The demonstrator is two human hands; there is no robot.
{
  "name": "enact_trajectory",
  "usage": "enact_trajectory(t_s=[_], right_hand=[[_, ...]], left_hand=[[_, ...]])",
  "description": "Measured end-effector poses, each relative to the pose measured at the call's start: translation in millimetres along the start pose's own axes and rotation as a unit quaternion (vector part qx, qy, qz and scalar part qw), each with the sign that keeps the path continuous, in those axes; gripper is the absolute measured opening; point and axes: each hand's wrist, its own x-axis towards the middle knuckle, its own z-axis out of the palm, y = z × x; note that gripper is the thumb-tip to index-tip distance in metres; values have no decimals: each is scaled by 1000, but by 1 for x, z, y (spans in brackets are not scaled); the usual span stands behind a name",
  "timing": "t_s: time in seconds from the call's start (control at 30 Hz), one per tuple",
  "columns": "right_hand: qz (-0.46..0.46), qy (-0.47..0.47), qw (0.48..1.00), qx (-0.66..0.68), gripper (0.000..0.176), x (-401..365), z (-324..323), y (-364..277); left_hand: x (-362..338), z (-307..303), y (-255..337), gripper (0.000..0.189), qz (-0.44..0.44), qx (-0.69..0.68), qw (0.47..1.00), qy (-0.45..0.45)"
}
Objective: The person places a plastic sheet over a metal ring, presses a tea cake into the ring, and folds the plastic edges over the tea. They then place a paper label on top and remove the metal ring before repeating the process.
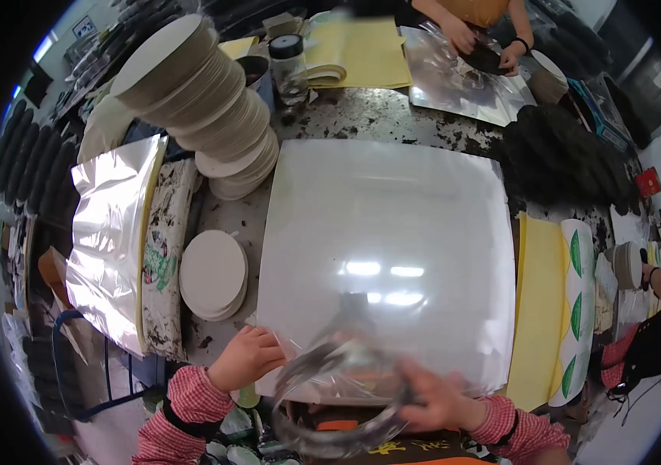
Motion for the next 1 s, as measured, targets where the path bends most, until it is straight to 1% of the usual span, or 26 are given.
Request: enact_trajectory(t_s=[0.03,0.07,0.13,0.17,0.27,0.3,0.33,0.37,0.4,0.43,0.47,0.5,0.53,0.57,0.6,0.63,0.7,0.73,0.77,0.8,0.83,0.87,0.9,0.93,0.97,1.0], right_hand=[[-50,-109,987,-103,73,23,13,-19],[-106,-112,975,-159,65,36,33,-27],[-203,-115,937,-260,60,61,32,-15],[-204,-103,936,-267,60,68,21,-13],[-88,223,907,-347,63,80,-50,-7],[-42,225,923,-308,65,79,-55,19],[4,232,936,-265,66,76,-51,43],[6,244,933,-265,66,69,-47,43],[-22,272,909,-315,64,63,-42,41],[-49,296,881,-365,62,53,-33,44],[-45,304,876,-372,62,-22,-8,117],[186,135,969,-92,64,-21,42,165],[190,151,965,-101,64,-41,26,138],[-22,114,971,-208,42,-68,14,79],[-229,62,922,-306,29,-92,2,48],[-20,-119,975,-189,26,-152,33,107],[11,-178,931,-319,24,-124,-65,6],[-133,18,880,-456,33,-117,-104,12],[-67,148,856,-491,30,-103,-140,28],[-18,274,857,-436,23,-68,-195,5],[-78,397,794,-454,20,-35,-248,-2],[-65,480,756,-440,18,-16,-299,8],[-76,560,741,-362,18,5,-350,24],[-90,607,693,-379,15,21,-410,44],[-93,674,631,-373,12,36,-457,59],[-16,726,567,-389,18,43,-496,75]], left_hand=[[10,-3,2,11,-26,-29,998,39],[19,-17,8,11,-8,-17,999,38],[25,-50,38,11,-37,-16,985,169],[20,-51,49,11,11,18,992,127],[-2,-18,46,4,91,113,989,12],[-6,-6,41,4,97,113,989,11],[-7,2,34,7,58,137,988,-46],[-2,3,29,12,22,164,981,-103],[-2,-3,24,12,34,168,979,-107],[-2,-15,25,30,-13,143,984,-102],[-1,-26,24,49,-60,115,987,-92],[1,-37,18,55,-69,201,977,-9],[6,-46,8,61,-76,280,954,76],[10,-47,-4,63,-161,337,922,104],[10,-44,-16,66,-248,388,878,132],[2,-36,-30,66,-236,383,882,139],[-10,-23,-53,66,-263,430,862,62],[-7,-24,-50,66,-253,430,864,61],[-6,-25,-44,65,-263,433,861,47],[-5,-25,-41,64,-275,436,856,36],[-5,-24,-42,61,-257,441,858,52],[-8,-24,-49,61,-257,442,857,57],[-13,-26,-59,59,-249,379,888,75],[-17,-28,-66,57,-241,315,913,92],[-20,-29,-69,57,-244,319,911,97],[-23,-30,-72,55,-254,219,935,115]])
